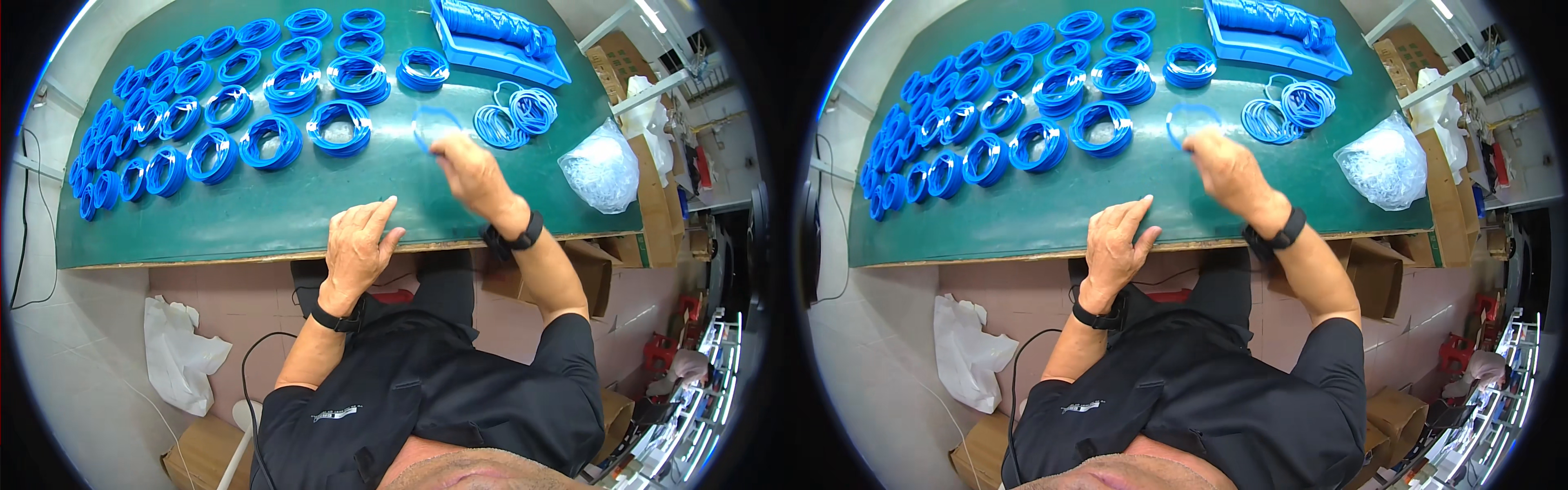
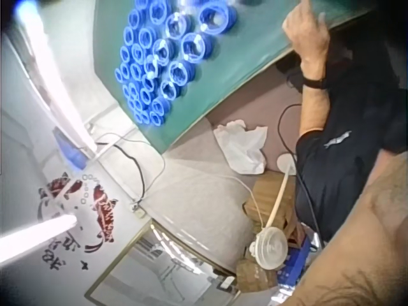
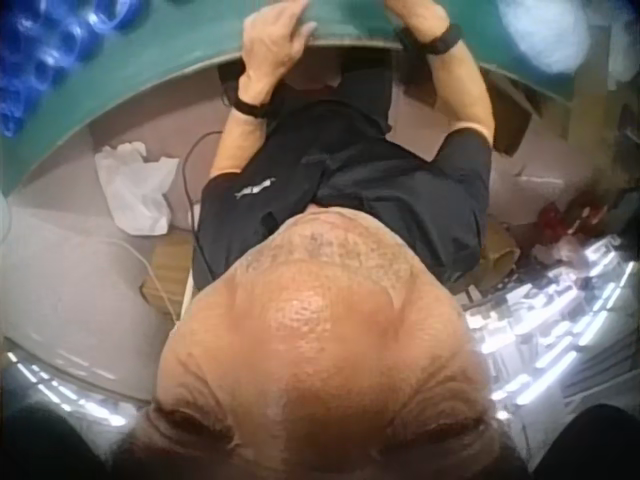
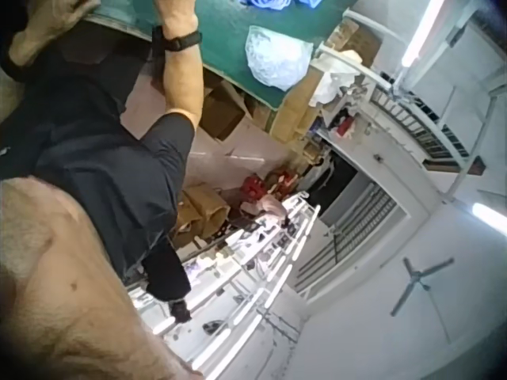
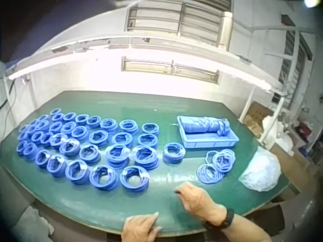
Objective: Inspecting and sorting blue plastic rings on a workbench in a factory.
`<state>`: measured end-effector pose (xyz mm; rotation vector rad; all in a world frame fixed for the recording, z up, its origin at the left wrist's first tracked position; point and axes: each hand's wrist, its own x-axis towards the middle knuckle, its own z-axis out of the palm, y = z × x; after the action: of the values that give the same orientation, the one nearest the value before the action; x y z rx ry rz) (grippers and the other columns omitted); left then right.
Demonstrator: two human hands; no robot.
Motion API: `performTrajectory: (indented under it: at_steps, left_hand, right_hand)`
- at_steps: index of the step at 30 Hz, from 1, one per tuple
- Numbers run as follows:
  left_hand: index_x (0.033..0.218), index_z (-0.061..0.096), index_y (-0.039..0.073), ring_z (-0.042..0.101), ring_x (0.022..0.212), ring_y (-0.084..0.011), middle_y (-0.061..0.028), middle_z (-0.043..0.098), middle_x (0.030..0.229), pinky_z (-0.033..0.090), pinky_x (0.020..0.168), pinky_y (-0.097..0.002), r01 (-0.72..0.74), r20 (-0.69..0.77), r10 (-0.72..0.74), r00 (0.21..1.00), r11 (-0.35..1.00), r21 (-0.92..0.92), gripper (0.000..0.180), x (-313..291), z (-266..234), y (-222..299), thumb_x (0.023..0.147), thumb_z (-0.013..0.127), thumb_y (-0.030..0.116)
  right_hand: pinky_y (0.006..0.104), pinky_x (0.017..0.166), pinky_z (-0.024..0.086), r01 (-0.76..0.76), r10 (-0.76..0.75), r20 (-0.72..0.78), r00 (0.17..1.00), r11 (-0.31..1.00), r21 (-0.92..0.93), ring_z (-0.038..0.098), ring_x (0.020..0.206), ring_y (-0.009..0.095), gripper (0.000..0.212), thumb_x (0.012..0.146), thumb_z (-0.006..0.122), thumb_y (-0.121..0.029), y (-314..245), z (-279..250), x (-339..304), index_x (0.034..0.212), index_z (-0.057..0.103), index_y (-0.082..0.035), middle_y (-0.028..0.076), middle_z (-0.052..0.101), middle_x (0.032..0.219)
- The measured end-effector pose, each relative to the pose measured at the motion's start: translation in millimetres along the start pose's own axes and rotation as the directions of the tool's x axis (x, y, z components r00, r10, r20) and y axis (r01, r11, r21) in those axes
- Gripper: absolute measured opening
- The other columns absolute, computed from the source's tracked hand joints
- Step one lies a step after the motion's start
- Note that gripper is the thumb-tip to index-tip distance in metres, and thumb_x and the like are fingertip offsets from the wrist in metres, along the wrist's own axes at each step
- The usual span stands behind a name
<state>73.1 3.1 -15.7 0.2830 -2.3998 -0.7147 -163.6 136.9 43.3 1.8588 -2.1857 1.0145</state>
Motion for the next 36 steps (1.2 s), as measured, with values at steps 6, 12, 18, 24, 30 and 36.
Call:
performTrajectory:
  at_steps: [6, 12, 18, 24, 30, 36]
  left_hand:
    - [0.139, 0.076, 0.011, 0.071, 0.114, -0.0295, -0.007, 0.078, 0.123, 0.051, 0.1, -0.0441, 0.019, 0.002, -0.019, 1.0, 1.0, -0.002, 0.051, 1.1, -1.8, 1.1, 0.091, 0.088, 0.025]
    - [0.136, 0.077, 0.01, 0.072, 0.113, -0.0297, -0.0072, 0.078, 0.122, 0.051, 0.099, -0.0442, 0.012, 0.007, -0.012, 1.0, 1.0, -0.02, 0.05, 3.4, 0.2, 2.5, 0.089, 0.089, 0.024]
    - [0.136, 0.077, 0.011, 0.071, 0.114, -0.0285, -0.0057, 0.077, 0.122, 0.051, 0.1, -0.0441, 0.019, 0.019, -0.018, 1.0, 1.0, -0.011, 0.051, 1.9, 0.4, 0.7, 0.088, 0.091, 0.024]
    - [0.134, 0.077, 0.01, 0.071, 0.115, -0.0304, -0.0082, 0.078, 0.123, 0.051, 0.1, -0.0444, 0.03, 0.028, -0.03, 0.999, 1.0, -0.003, 0.049, 3.3, -0.5, 0.6, 0.088, 0.09, 0.024]
    - [0.135, 0.077, 0.011, 0.071, 0.117, -0.0289, -0.006, 0.077, 0.123, 0.051, 0.103, -0.045, 0.015, 0.028, -0.016, 0.999, 1.0, 0.025, 0.051, 3.4, 1.8, 0.4, 0.088, 0.091, 0.023]
    - [0.135, 0.077, 0.011, 0.07, 0.119, -0.03, -0.0075, 0.077, 0.125, 0.051, 0.104, -0.0455, 0.004, 0.02, -0.004, 1.0, 1.0, 0.024, 0.05, 3.0, 1.8, 1.8, 0.088, 0.091, 0.022]
  right_hand:
    - [0.049, 0.086, 0.059, -0.06, 0.034, -0.149, 0.988, 0.983, -0.172, 0.072, 0.101, 0.042, 0.021, 0.098, 0.071, 0.001, 87.8, 7.9, 75.4, 0.118, 0.068, -0.004, 0.019, 0.071, 0.108]
    - [0.0507, 0.09, 0.06, -0.153, 0.113, -0.13, 0.985, 0.922, -0.356, 0.073, 0.106, 0.041, 0.018, 0.102, 0.071, -0.009, 142.3, 33.6, 115.9, 0.12, 0.069, -0.009, 0.019, 0.071, 0.115]
    - [0.0498, 0.091, 0.061, -0.181, 0.165, -0.075, 0.984, 0.916, -0.358, 0.073, 0.108, 0.04, 0.02, 0.101, 0.074, -0.014, 129.2, 34.6, 115.6, 0.121, 0.07, -0.011, 0.017, 0.072, 0.115]
    - [0.0485, 0.093, 0.06, -0.307, 0.271, -0.144, 0.952, 0.853, -0.422, 0.072, 0.109, 0.039, 0.03, 0.098, 0.081, -0.023, 105.7, -10.6, 34.8, 0.121, 0.072, -0.006, 0.015, 0.074, 0.116]
    - [0.0491, 0.098, 0.058, -0.337, 0.343, -0.086, 0.935, 0.789, -0.513, 0.071, 0.116, 0.038, 0.036, 0.096, 0.081, -0.023, 89.3, -21.7, -36.4, 0.124, 0.073, -0.003, 0.015, 0.074, 0.123]
    - [0.049, 0.1, 0.058, -0.304, 0.318, -0.063, 0.946, 0.802, -0.514, 0.07, 0.12, 0.038, 0.037, 0.095, 0.081, -0.021, 84.6, -18.2, -49.7, 0.126, 0.073, -0.003, 0.014, 0.073, 0.131]
